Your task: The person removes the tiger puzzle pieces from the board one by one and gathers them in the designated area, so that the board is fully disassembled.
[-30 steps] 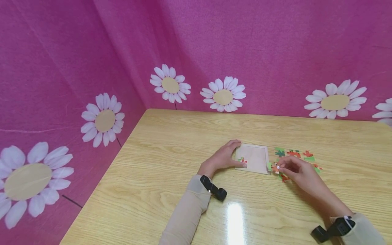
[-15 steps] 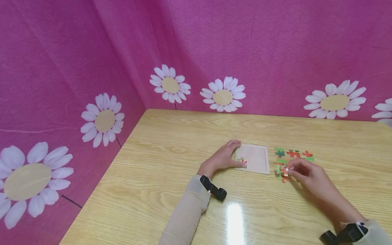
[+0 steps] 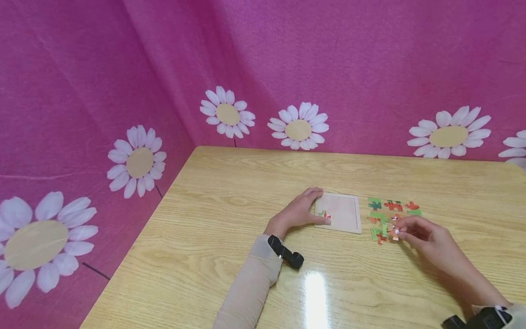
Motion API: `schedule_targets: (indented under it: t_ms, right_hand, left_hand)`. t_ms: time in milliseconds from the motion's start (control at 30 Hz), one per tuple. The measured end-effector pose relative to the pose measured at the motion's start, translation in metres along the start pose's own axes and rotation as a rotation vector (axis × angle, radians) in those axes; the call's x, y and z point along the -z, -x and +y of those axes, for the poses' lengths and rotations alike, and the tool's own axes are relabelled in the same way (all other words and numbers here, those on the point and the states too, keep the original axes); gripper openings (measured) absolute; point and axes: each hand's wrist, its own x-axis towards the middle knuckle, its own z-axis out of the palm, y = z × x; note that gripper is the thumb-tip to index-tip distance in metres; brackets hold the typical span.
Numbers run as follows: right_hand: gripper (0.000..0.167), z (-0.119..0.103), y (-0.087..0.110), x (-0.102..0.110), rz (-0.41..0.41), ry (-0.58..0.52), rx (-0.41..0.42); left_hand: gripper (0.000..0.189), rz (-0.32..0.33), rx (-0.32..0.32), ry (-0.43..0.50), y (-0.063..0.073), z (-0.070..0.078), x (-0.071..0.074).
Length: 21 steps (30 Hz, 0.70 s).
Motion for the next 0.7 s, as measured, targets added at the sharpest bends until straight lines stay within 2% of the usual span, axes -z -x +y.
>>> schedule_targets:
  t_ms: [367, 700]
  right_hand:
    - [0.013, 0.006, 0.007, 0.01, -0.017, 0.028, -0.056]
    - [0.012, 0.012, 0.011, 0.014, -0.02, 0.003, -0.04]
  left_hand:
    - [0.088, -0.004, -0.002, -0.019, 0.0, 0.0, 0.0]
    - [0.088, 0.002, -0.013, -0.014, 0.001, 0.001, 0.002]
